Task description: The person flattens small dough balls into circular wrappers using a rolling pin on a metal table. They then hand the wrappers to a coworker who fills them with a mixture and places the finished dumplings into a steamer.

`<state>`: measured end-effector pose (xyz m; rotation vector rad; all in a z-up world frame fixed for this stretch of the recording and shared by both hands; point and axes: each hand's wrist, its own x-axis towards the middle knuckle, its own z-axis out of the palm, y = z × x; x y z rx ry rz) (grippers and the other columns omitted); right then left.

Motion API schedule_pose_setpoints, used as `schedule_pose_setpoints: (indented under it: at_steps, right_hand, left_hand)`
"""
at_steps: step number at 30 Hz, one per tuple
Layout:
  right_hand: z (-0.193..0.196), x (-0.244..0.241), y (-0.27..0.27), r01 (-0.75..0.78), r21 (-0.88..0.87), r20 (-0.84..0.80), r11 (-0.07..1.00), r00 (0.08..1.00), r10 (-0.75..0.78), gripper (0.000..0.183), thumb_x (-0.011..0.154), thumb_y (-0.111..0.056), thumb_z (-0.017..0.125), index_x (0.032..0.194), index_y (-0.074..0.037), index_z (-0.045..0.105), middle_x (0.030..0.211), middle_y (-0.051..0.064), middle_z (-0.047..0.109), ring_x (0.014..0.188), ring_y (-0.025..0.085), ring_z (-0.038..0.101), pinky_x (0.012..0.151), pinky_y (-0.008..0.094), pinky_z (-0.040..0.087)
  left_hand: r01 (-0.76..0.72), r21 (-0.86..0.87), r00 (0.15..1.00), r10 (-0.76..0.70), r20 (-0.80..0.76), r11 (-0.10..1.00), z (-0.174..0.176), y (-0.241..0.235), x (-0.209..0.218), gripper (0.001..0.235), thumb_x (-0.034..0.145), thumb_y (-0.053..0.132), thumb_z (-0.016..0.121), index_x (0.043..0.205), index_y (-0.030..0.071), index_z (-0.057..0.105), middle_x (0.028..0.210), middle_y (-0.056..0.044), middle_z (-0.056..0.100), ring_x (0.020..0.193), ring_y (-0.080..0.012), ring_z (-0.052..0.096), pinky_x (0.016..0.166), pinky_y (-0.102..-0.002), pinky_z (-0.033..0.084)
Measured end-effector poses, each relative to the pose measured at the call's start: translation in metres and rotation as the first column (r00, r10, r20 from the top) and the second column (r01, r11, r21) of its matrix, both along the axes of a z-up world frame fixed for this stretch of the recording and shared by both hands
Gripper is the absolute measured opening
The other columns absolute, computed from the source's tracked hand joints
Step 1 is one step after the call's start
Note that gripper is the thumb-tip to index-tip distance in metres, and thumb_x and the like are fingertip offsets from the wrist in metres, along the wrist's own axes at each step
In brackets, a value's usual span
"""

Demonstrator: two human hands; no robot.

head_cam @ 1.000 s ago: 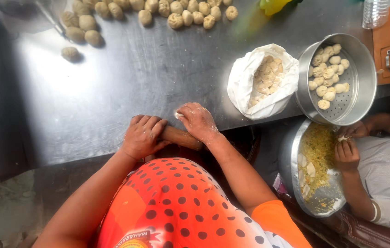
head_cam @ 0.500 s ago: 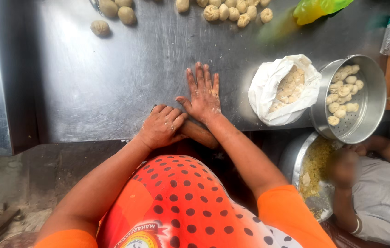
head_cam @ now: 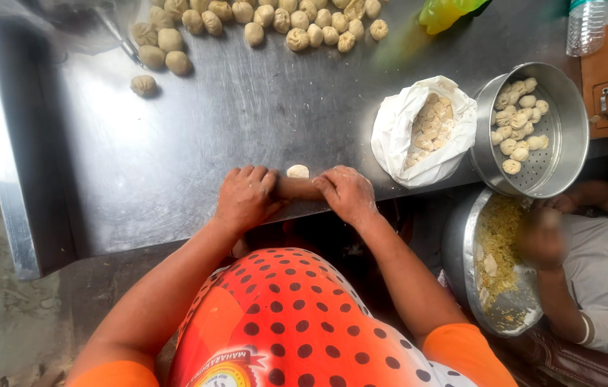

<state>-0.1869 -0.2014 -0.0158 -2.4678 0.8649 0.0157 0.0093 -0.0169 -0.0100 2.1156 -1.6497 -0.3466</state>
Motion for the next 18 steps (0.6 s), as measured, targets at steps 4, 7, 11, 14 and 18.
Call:
schedule_pose_setpoints:
  at_steps: [4, 7, 11, 14, 18]
  right_hand:
    - [-0.007, 0.002, 0.007, -0.052, -0.251, -0.037, 0.967, 0.998, 0.044, 0.061, 0.096, -0.066, 0.052, 0.109, -0.008, 0.066, 0.106, 0.012, 0.064, 0.104, 0.035, 0.061, 0.087, 0.052, 0.051]
    - [-0.022, 0.03, -0.026, 0.041, -0.26, 0.041, 0.965, 0.999, -0.031, 0.058, 0.098, -0.064, 0.051, 0.105, -0.009, 0.066, 0.106, 0.012, 0.063, 0.104, 0.037, 0.061, 0.084, 0.053, 0.05]
    - [-0.035, 0.022, -0.033, 0.096, -0.246, 0.021, 0.965, 0.995, -0.093, 0.055, 0.103, -0.063, 0.049, 0.103, -0.01, 0.064, 0.108, 0.011, 0.064, 0.106, 0.037, 0.061, 0.086, 0.054, 0.05]
    - [-0.025, 0.003, 0.004, 0.058, -0.399, 0.183, 0.915, 0.983, 0.018, 0.057, 0.096, -0.063, 0.051, 0.105, -0.008, 0.064, 0.105, 0.015, 0.062, 0.1, 0.038, 0.06, 0.082, 0.053, 0.05]
    - [-0.016, 0.001, 0.02, 0.034, -0.267, 0.064, 0.963, 0.998, -0.017, 0.058, 0.094, -0.064, 0.054, 0.1, -0.007, 0.062, 0.099, 0.016, 0.061, 0.095, 0.038, 0.061, 0.078, 0.052, 0.05]
  left_hand:
    - [0.026, 0.058, 0.966, -0.04, 0.254, 0.998, 0.001, -0.049, 0.025, 0.099, 0.078, 0.082, 0.055, 0.145, 0.009, 0.049, 0.156, -0.019, 0.037, 0.144, -0.0395, 0.031, 0.112, -0.057, 0.027]
    - [0.055, 0.313, 0.989, -0.094, 0.111, 0.948, 0.004, -0.089, 0.045, 0.113, 0.078, 0.088, 0.042, 0.159, 0.01, 0.026, 0.167, -0.018, 0.016, 0.153, -0.0384, 0.008, 0.12, -0.056, 0.01]
    - [0.05, 0.244, 0.986, -0.087, 0.141, 0.969, 0.004, -0.097, 0.044, 0.11, 0.085, 0.086, 0.043, 0.16, 0.007, 0.028, 0.167, -0.021, 0.022, 0.154, -0.0392, 0.015, 0.121, -0.057, 0.014]
    - [0.075, 0.253, 0.987, -0.107, 0.117, 0.965, 0.013, -0.07, 0.03, 0.114, 0.083, 0.087, 0.044, 0.159, 0.004, 0.028, 0.166, -0.021, 0.022, 0.155, -0.0369, 0.016, 0.122, -0.055, 0.015]
    - [0.097, 0.316, 0.99, -0.124, 0.068, 0.944, 0.007, -0.059, 0.028, 0.109, 0.083, 0.085, 0.044, 0.158, 0.008, 0.029, 0.166, -0.019, 0.022, 0.155, -0.0368, 0.016, 0.124, -0.054, 0.014]
